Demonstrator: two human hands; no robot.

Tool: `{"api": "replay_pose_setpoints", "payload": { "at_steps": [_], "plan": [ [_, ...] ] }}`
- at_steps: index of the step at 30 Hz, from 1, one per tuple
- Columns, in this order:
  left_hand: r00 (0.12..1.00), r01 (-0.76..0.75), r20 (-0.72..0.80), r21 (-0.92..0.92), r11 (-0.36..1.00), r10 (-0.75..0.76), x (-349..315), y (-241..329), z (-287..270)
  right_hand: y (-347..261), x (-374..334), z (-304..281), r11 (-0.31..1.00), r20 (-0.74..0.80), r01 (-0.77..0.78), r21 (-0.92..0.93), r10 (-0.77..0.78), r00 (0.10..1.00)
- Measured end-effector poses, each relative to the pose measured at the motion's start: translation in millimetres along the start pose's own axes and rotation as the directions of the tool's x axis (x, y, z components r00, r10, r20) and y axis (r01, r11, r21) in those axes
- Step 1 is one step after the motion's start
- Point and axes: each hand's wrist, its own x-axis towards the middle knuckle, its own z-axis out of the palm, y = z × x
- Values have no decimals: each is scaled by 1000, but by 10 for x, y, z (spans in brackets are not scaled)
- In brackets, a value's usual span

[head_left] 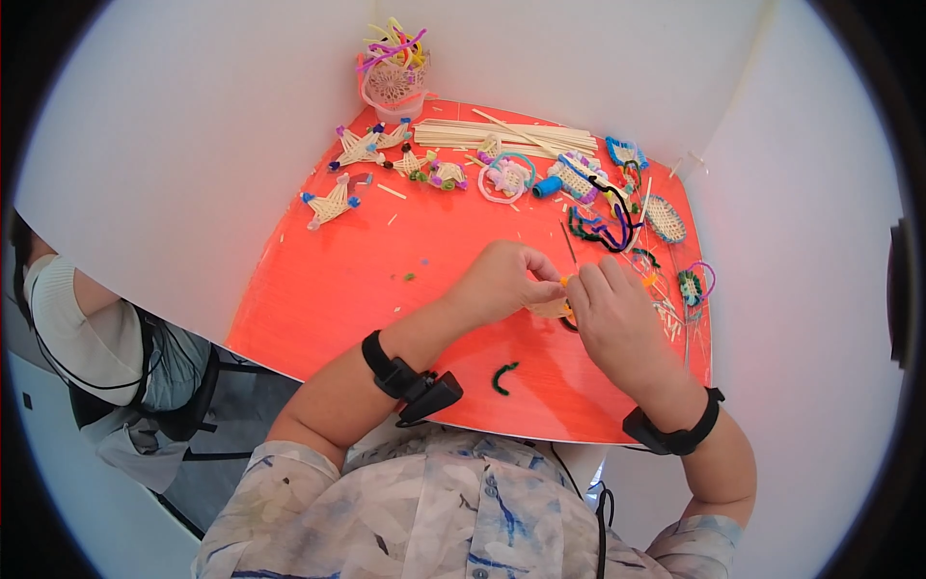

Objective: Weaving a decorative star-shaped ornament using wooden strips and colored yarn.

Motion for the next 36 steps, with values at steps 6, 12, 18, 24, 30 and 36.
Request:
{"api": "replay_pose_setpoints", "payload": {
  "at_steps": [6, 12, 18, 24, 30, 36],
  "plan": [
    [991, -136, 16, 126, 983, 135, 22, -43, 6, 278, 174, -11, 920, -75, 298, 255, -288, 955],
    [978, -203, 96, 211, 956, 186, 5, -54, 66, 307, 235, -178, 956, 197, 206, 210, -248, 949],
    [959, -261, 168, 207, 943, 228, -35, -55, 112, 462, 442, -275, 599, 729, -583, 549, -1, 685],
    [956, -157, 212, -216, 964, 203, 0, -43, 55, 637, 148, 130, -66, 631, -636, 768, -83, 771],
    [991, 79, 135, -433, 898, -22, 36, -104, -34, 206, -59, 278, -164, 361, -323, 932, 353, 863],
    [985, 96, 174, -519, 849, -5, 82, -158, -3, 192, -107, 360, -52, 308, -317, 947, 428, 850]
  ]
}}
